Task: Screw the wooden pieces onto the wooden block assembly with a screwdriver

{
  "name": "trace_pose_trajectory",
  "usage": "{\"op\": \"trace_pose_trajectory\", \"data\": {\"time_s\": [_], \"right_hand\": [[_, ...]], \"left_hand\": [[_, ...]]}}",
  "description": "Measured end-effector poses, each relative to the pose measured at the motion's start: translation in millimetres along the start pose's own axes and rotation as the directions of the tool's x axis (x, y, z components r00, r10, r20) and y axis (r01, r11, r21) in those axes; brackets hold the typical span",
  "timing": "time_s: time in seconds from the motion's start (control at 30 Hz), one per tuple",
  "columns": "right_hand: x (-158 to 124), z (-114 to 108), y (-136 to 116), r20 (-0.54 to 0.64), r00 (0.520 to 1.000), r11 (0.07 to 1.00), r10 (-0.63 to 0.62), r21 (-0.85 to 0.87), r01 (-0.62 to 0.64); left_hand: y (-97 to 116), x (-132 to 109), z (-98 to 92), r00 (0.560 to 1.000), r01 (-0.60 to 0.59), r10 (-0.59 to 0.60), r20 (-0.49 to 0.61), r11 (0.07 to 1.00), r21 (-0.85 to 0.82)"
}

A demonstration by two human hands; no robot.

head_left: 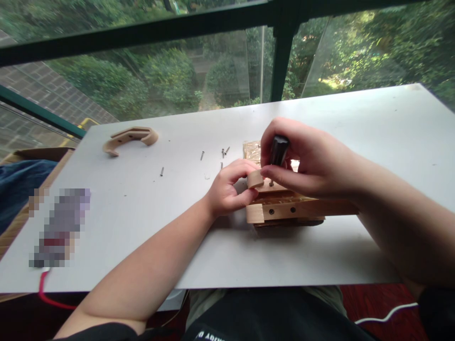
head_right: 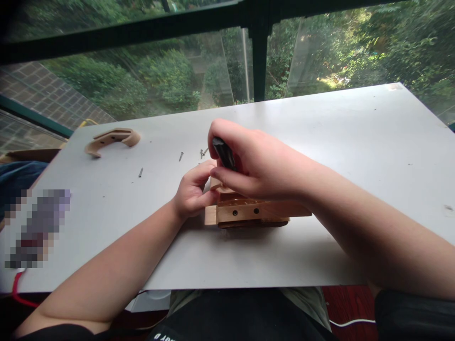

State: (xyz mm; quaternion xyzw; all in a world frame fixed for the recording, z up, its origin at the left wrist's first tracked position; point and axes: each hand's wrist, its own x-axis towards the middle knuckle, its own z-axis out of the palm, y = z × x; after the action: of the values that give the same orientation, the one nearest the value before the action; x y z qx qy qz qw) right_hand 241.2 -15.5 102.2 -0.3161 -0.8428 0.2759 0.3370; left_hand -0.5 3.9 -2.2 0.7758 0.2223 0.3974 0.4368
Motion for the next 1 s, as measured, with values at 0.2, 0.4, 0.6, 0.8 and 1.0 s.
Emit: {"op": "trace_pose_trajectory", "data": {"time_s": [0.2,0.4,0.6,0.8,1.0], "right_hand": [[0.4,0.3,1.1,0.004,1.000,0.999,0.021,0.028,-0.021],[1.5,1.1,4.7,0.002,1.000,0.997,0.030,0.072,-0.030],[3.1,1.1,7.6,0.008,0.999,0.992,0.053,0.114,-0.054],[3.8,1.2,7.4,0.005,0.999,0.992,0.049,0.119,-0.049],[2.7,0.9,7.5,0.017,0.998,0.990,0.062,0.123,-0.063]], "left_hand": [[0.6,0.1,-0.5,1.000,0.007,-0.007,0.004,1.000,0.013],[2.2,0.8,0.8,1.000,-0.029,0.029,-0.007,1.000,-0.005],[4.3,0.1,1.4,1.000,0.005,-0.005,-0.016,1.000,-0.009],[3.2,-0.3,1.1,0.999,0.031,-0.031,-0.018,0.999,-0.028],[4.6,0.3,0.9,0.999,0.029,-0.029,-0.015,0.999,-0.017]]}}
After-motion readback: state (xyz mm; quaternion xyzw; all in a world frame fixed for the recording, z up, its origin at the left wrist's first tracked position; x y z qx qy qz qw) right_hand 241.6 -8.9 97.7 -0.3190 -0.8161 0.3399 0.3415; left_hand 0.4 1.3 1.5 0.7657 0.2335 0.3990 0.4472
